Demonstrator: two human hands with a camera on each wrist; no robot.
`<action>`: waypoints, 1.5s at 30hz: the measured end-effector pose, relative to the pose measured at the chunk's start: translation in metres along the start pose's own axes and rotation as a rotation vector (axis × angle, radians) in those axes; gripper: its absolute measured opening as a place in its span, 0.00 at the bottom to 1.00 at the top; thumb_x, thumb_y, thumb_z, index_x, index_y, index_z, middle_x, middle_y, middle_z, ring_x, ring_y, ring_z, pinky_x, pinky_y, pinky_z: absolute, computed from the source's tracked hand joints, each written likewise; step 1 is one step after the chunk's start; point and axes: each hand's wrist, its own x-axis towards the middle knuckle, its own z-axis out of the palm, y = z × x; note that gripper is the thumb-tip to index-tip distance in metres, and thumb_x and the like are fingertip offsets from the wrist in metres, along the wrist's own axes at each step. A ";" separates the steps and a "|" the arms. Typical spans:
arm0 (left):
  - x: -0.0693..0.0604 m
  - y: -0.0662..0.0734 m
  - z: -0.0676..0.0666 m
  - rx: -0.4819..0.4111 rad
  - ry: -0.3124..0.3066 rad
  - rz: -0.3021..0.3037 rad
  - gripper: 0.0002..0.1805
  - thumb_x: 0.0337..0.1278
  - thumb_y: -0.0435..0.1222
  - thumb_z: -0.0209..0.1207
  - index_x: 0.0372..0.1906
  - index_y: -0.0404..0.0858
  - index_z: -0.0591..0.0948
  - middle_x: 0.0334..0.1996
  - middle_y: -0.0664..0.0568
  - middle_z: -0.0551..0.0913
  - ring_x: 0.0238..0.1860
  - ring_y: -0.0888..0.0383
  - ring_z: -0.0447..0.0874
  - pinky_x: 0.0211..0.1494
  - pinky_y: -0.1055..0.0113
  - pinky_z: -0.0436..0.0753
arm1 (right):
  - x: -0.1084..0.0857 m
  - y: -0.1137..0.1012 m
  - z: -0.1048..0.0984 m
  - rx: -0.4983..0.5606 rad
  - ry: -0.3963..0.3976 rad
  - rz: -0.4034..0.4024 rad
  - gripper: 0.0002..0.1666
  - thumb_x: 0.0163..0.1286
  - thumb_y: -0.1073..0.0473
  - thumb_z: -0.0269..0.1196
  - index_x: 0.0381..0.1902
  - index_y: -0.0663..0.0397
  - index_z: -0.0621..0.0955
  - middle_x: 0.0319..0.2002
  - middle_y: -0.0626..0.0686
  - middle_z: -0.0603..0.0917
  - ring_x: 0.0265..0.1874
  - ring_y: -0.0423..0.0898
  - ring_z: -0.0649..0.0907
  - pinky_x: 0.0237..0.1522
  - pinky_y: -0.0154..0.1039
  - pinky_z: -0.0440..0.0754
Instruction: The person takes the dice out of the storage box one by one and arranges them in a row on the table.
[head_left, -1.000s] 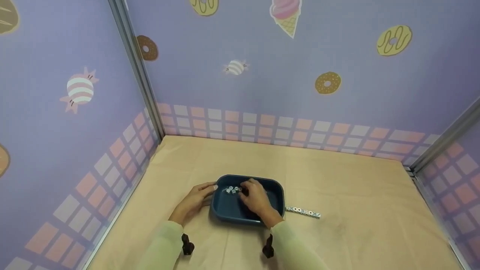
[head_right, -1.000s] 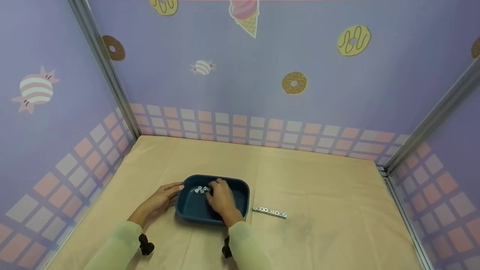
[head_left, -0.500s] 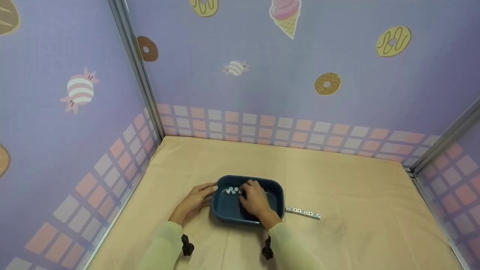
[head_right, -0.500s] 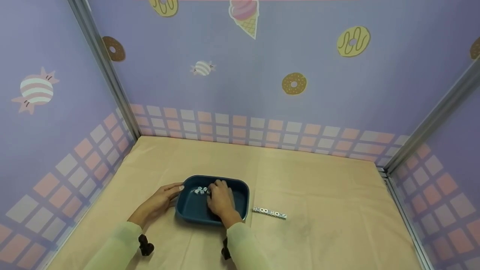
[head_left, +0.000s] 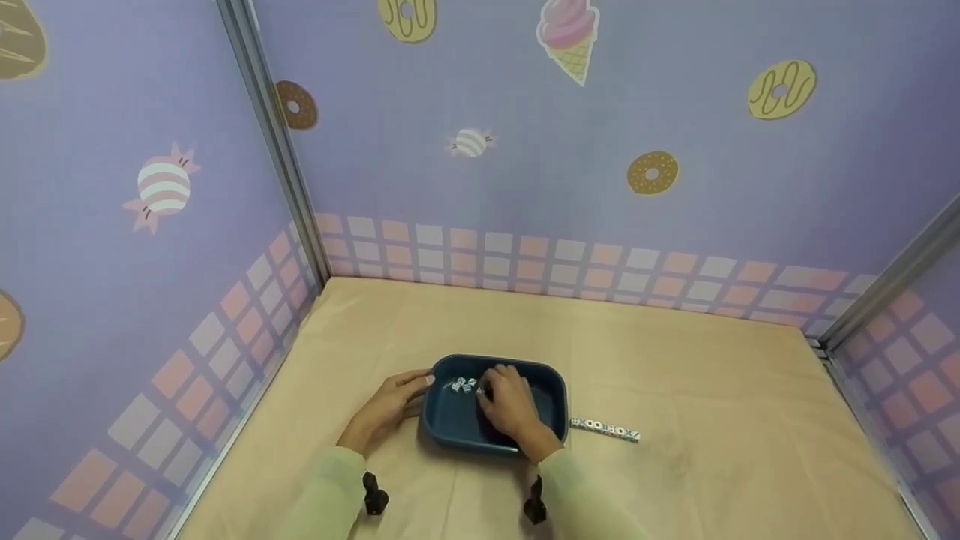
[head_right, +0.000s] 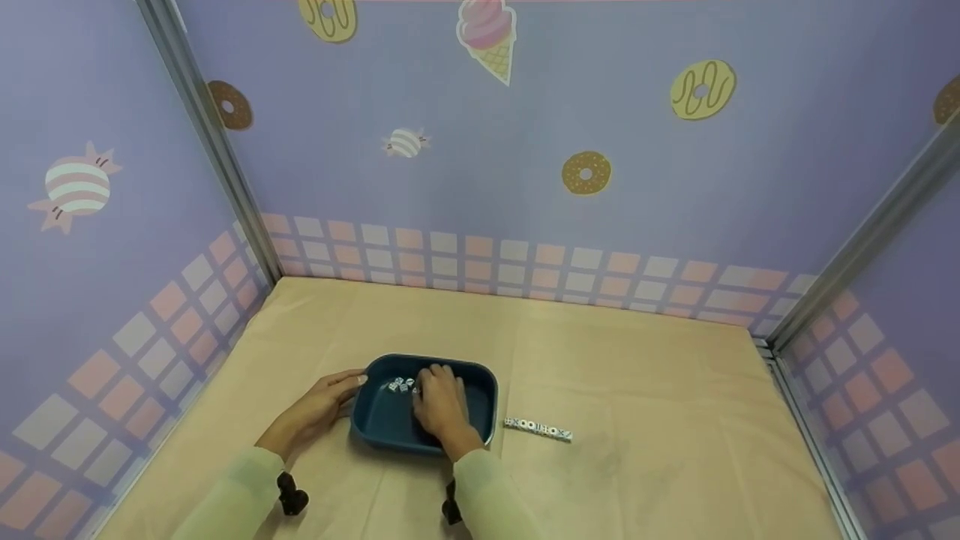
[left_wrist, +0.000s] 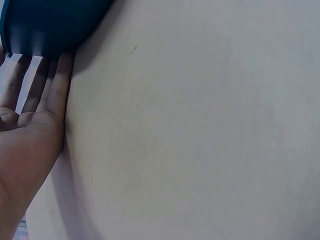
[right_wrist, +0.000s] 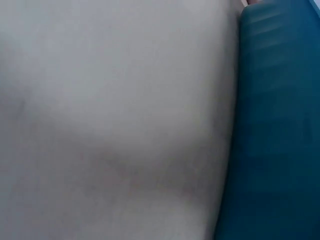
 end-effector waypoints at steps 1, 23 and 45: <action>0.000 -0.001 0.000 -0.007 0.000 0.002 0.35 0.77 0.47 0.62 0.77 0.32 0.70 0.72 0.37 0.76 0.70 0.43 0.79 0.66 0.55 0.82 | 0.000 0.000 -0.001 0.016 0.004 -0.010 0.06 0.72 0.58 0.71 0.42 0.52 0.85 0.40 0.48 0.82 0.43 0.48 0.79 0.46 0.51 0.81; 0.000 -0.003 0.002 0.017 0.010 -0.010 0.34 0.78 0.48 0.61 0.77 0.33 0.71 0.73 0.39 0.75 0.71 0.45 0.78 0.67 0.56 0.82 | -0.040 0.076 -0.144 0.253 -0.089 -0.184 0.05 0.69 0.68 0.72 0.40 0.57 0.86 0.36 0.46 0.85 0.34 0.40 0.84 0.37 0.39 0.86; 0.000 0.000 0.002 0.014 -0.004 -0.002 0.33 0.79 0.47 0.60 0.77 0.34 0.71 0.73 0.38 0.75 0.70 0.45 0.79 0.66 0.56 0.82 | -0.143 0.188 -0.169 0.243 -0.125 0.179 0.07 0.68 0.71 0.72 0.40 0.58 0.85 0.36 0.49 0.87 0.36 0.44 0.85 0.41 0.36 0.86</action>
